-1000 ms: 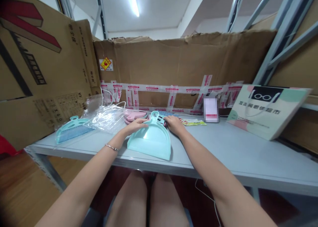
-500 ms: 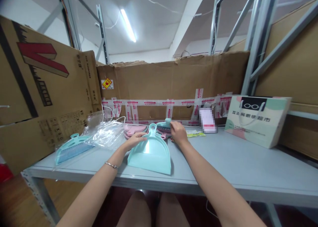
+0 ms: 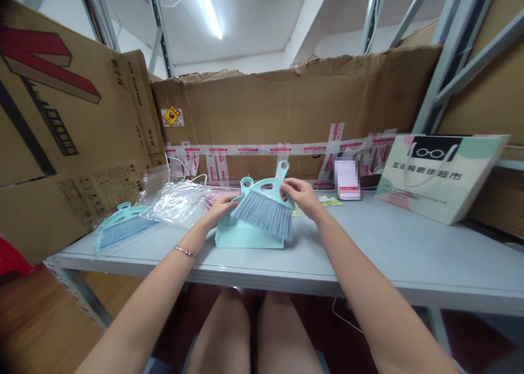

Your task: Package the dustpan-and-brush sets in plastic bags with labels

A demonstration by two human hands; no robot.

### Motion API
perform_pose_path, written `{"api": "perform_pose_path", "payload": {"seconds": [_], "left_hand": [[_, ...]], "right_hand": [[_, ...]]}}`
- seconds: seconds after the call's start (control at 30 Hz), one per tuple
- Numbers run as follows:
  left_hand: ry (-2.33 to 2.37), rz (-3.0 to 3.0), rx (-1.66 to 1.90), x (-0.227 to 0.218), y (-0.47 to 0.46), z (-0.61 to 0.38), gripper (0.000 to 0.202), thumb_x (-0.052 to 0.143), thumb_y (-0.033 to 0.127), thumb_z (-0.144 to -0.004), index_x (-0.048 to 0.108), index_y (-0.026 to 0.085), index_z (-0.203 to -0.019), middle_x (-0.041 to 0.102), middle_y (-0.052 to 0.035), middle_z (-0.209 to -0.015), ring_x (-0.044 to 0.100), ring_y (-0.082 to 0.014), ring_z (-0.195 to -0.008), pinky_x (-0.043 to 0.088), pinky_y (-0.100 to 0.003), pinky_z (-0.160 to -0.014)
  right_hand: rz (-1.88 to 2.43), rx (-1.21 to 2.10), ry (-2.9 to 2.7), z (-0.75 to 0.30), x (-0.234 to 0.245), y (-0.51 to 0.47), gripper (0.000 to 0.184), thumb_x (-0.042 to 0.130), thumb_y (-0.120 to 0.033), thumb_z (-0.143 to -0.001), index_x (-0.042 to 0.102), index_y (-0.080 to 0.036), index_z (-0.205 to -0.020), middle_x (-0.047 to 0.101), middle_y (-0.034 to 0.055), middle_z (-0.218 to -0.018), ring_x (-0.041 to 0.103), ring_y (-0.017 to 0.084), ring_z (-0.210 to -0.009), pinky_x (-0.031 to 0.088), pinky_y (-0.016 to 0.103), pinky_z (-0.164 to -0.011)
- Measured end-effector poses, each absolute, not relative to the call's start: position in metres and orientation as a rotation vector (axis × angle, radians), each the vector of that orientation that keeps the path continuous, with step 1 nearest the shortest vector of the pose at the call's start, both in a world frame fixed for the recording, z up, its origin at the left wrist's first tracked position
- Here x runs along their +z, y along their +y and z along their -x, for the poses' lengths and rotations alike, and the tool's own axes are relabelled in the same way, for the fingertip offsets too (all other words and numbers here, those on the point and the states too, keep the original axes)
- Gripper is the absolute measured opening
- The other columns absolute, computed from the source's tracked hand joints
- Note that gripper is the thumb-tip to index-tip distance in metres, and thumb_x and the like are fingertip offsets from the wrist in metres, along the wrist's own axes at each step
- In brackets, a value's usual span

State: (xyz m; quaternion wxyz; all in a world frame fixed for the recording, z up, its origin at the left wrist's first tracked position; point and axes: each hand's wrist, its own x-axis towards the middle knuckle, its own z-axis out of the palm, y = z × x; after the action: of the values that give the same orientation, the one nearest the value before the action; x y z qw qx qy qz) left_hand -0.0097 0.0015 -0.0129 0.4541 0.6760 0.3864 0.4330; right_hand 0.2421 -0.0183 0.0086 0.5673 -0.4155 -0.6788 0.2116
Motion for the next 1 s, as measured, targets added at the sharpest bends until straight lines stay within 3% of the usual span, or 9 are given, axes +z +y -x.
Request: {"api": "perform_pose_path", "payload": {"seconds": [0.13,0.23,0.33,0.47,0.53,0.63,0.73,0.83,1.0], "left_hand": [[0.973,-1.677,1.101,-0.013,0.002,0.007,0.033,0.057,0.031,-0.077,0.069,0.014,-0.103,0.069,-0.0069,-0.100,0.057,-0.0222,-0.097,0.041,-0.033,-0.087],[0.981,-1.709,1.113,-0.011,0.000,0.004,0.040,0.051,0.042,-0.082,0.068,0.013,-0.103,0.068,-0.0093,-0.102,0.056,-0.0230,-0.101,0.041,-0.034,-0.088],[0.952,-1.790,1.073,-0.008,-0.004,0.001,0.041,0.060,0.046,-0.076,0.070,0.014,-0.099,0.068,-0.0085,-0.102,0.057,-0.0232,-0.099,0.041,-0.033,-0.088],[0.937,-1.873,1.026,-0.007,-0.008,-0.002,0.042,0.070,0.045,-0.066,0.070,0.013,-0.094,0.067,-0.0070,-0.097,0.058,-0.0222,-0.092,0.041,-0.031,-0.085],[0.946,-1.890,1.018,-0.007,-0.009,-0.003,0.042,0.067,0.047,-0.068,0.070,0.012,-0.092,0.068,-0.0068,-0.092,0.058,-0.0213,-0.089,0.042,-0.031,-0.082],[0.968,-1.914,1.004,-0.008,-0.009,-0.004,0.042,0.063,0.048,-0.071,0.069,0.011,-0.089,0.067,-0.0058,-0.084,0.058,-0.0193,-0.083,0.043,-0.029,-0.077],[1.000,-1.947,0.995,-0.009,-0.008,-0.004,0.042,0.061,0.048,-0.072,0.069,0.010,-0.088,0.066,-0.0041,-0.079,0.057,-0.0176,-0.076,0.042,-0.028,-0.072],[1.029,-1.993,0.988,-0.011,-0.006,-0.003,0.040,0.062,0.048,-0.071,0.069,0.011,-0.084,0.064,-0.0019,-0.072,0.056,-0.0174,-0.072,0.041,-0.027,-0.068],[1.049,-2.073,0.976,-0.011,-0.003,-0.004,0.036,0.062,0.046,-0.071,0.068,0.011,-0.079,0.063,-0.0014,-0.071,0.054,-0.0178,-0.073,0.040,-0.027,-0.069]], "right_hand": [[1.003,0.551,-1.795,-0.205,0.001,-0.027,0.033,0.058,-0.049,-0.072,0.064,-0.016,-0.075,0.059,0.0013,-0.055,0.054,0.014,-0.048,0.044,0.027,-0.050],[1.052,0.422,-1.797,-0.188,-0.004,-0.030,0.026,0.053,-0.040,-0.078,0.064,-0.017,-0.077,0.062,0.0034,-0.065,0.058,0.017,-0.061,0.045,0.030,-0.062],[1.094,0.252,-1.760,-0.177,-0.007,-0.032,0.021,0.049,-0.034,-0.081,0.062,-0.018,-0.078,0.061,0.0063,-0.080,0.058,0.020,-0.080,0.043,0.034,-0.078],[1.164,0.104,-1.734,-0.170,-0.014,-0.028,0.015,0.053,-0.031,-0.078,0.057,-0.018,-0.082,0.053,0.0101,-0.093,0.050,0.025,-0.094,0.038,0.040,-0.088],[1.224,0.071,-1.705,-0.172,-0.017,-0.024,0.022,0.057,-0.031,-0.075,0.055,-0.016,-0.091,0.051,0.0130,-0.101,0.047,0.028,-0.100,0.034,0.043,-0.092],[1.326,0.115,-1.695,-0.178,-0.019,-0.016,0.039,0.060,-0.037,-0.074,0.051,-0.012,-0.103,0.052,0.0168,-0.107,0.046,0.030,-0.104,0.034,0.045,-0.091],[1.366,0.284,-1.819,-0.184,-0.019,-0.009,0.032,0.050,-0.042,-0.083,0.057,-0.014,-0.097,0.061,0.0123,-0.098,0.055,0.025,-0.093,0.041,0.038,-0.083],[1.345,0.414,-1.969,-0.184,-0.018,-0.008,0.031,0.039,-0.037,-0.090,0.062,-0.017,-0.083,0.066,0.0064,-0.091,0.060,0.020,-0.087,0.043,0.030,-0.080],[1.374,0.425,-2.033,-0.183,-0.018,-0.008,0.030,0.038,-0.032,-0.091,0.063,-0.015,-0.085,0.066,0.0083,-0.095,0.058,0.021,-0.091,0.041,0.031,-0.083]]}}
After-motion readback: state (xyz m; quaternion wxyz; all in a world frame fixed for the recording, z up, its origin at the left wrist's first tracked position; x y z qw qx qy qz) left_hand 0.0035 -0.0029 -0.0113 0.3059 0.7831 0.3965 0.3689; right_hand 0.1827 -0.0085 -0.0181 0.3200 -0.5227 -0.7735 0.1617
